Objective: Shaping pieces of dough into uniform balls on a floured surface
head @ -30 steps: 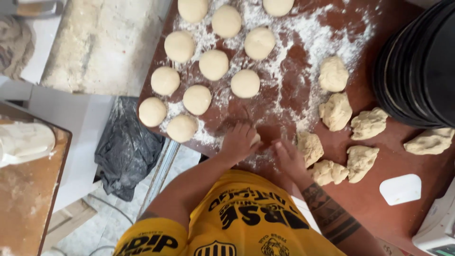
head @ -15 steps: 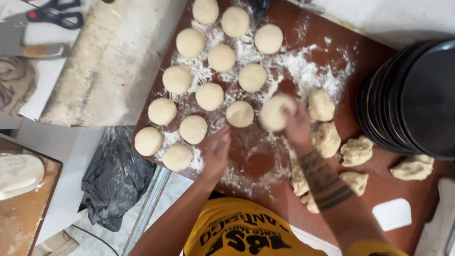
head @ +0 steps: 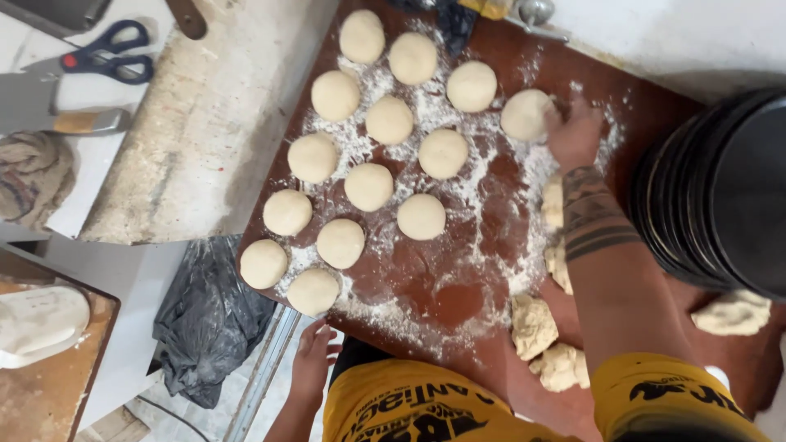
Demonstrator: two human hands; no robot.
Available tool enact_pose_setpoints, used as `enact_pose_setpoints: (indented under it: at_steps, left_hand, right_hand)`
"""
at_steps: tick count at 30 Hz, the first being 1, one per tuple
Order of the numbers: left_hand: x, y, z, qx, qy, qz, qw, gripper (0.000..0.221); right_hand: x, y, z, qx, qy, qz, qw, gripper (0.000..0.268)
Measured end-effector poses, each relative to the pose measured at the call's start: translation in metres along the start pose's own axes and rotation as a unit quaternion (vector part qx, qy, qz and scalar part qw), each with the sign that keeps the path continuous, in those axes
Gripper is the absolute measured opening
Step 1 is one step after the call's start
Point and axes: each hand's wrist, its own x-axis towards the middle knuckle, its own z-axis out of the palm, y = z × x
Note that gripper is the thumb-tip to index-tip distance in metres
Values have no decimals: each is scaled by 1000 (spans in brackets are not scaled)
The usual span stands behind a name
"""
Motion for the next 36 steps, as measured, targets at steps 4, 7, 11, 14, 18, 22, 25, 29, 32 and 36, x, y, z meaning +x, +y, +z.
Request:
enact_pose_setpoints:
  at_steps: [4,7,11,14,18,22,25,29,32,36]
  left_hand:
    - [19,-10,5,10,-16,61,998,48]
    - [28,-20,7,2,-20,58,998,43]
    - [12,-14,15,88,-64,42,993,50]
    - [16,-17,28,129,-62,98,985,54]
    - [13,-10,30,96,-82,129,984,53]
    - [14,-26,31,67,-59,133,987,41]
    - [50,-59,50,108,-78,196,972,35]
    - [-11,-21,100,-42,-148,286,946,45]
    - [-81,37,123,-57,-281,270,919,77]
    - [-87,42,145,45,-120,328,936,63]
  right_hand:
    - [-47,24,-42,-103,115,-147,977,40]
    - [-119,15,-57,-254,38,-179,950,54]
    - [-141,52,-21,-392,29,-234,889,59]
    - [-113,-23,-68,-159,-201,-19,966,48]
    - [-150,-74,-81,-70,-155,-33,985,30]
    - [-225,-38,-9,-257,-155,-125,946,31]
    - [-241,-24,13,-204,-181,-121,954,35]
    - [-256,-94,-27,206,-177,258,927,78]
    - [-305,-206,-99,311,-291,220,878,71]
    - [-331,-147,-27,394,-153,272,865,56]
